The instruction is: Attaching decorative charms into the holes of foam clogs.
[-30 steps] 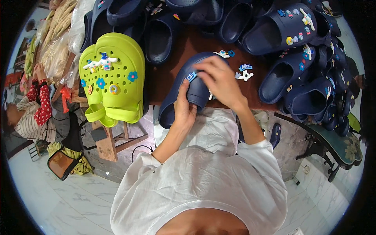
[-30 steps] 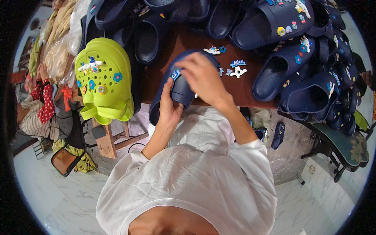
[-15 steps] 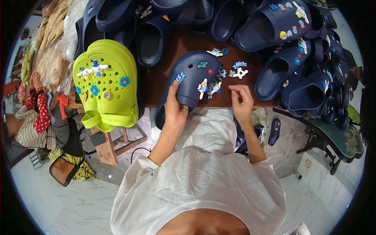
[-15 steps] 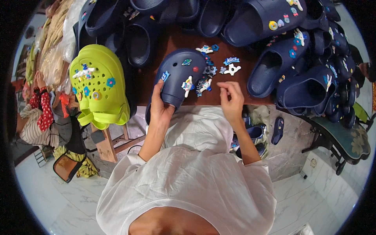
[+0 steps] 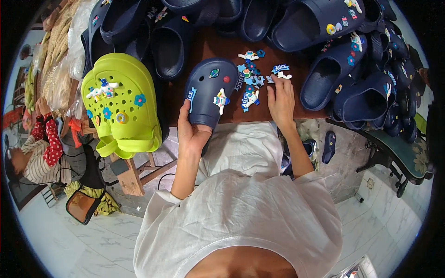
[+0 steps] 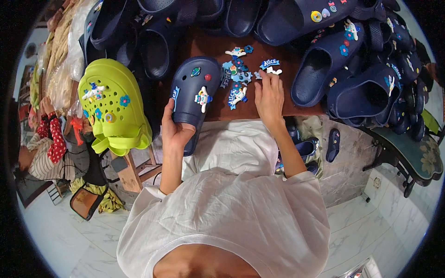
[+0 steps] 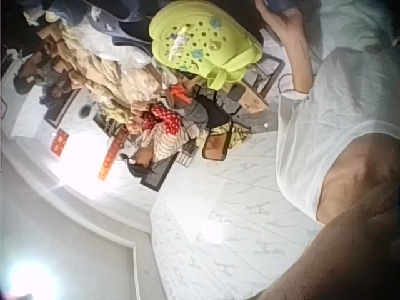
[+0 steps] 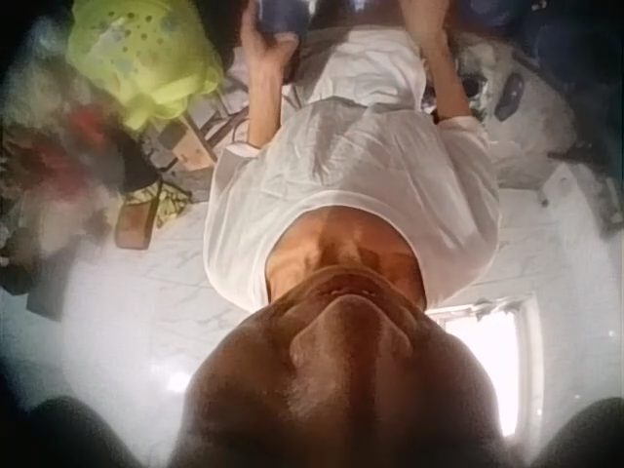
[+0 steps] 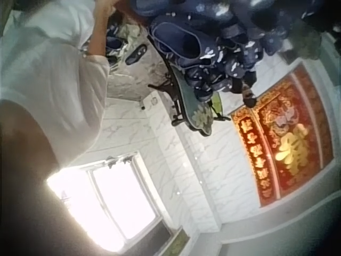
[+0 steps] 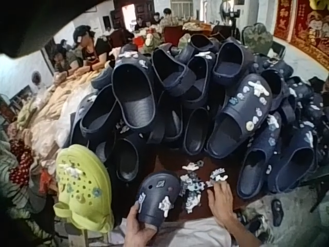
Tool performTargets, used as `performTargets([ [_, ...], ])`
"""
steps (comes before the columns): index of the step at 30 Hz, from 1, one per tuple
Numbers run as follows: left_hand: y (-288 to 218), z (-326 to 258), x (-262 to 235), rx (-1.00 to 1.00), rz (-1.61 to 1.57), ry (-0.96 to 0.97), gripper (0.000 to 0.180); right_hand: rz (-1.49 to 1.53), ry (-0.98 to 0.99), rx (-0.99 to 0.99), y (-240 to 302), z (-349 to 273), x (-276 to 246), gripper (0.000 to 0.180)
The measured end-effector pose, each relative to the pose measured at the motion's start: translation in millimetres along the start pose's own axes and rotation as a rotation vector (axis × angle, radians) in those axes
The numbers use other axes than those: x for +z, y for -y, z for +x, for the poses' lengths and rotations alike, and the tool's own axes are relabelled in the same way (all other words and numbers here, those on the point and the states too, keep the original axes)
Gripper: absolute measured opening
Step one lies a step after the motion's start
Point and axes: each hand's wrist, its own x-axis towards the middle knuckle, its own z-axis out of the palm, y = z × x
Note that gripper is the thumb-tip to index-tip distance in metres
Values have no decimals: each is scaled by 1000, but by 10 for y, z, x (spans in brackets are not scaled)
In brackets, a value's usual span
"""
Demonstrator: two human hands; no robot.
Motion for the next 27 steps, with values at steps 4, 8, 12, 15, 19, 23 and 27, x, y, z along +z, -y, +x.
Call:
performTargets([
  [4, -18, 38, -11, -14, -40, 39, 37, 7, 46, 17, 5, 79, 5, 27],
  [8, 1, 141, -65, 30, -35, 73, 35, 122, 93, 45, -25, 107, -47, 24],
  [12, 88, 129, -16, 75, 15, 90, 36, 317, 157, 206, 50, 212, -145, 23],
  [15, 139, 139, -4, 104, 58, 101, 38, 108, 149, 55, -19, 267, -87, 23],
  [19, 168, 130, -4, 123, 80, 92, 37, 71, 231, 19, 34, 314, -67, 15],
  [23, 177, 139, -22, 131, 140, 133, 36, 126, 216, 16, 63, 277, -77, 15],
  [27, 172, 185, -79, 112, 181, 173, 35, 142, 246, -1, 8, 247, -67, 19],
])
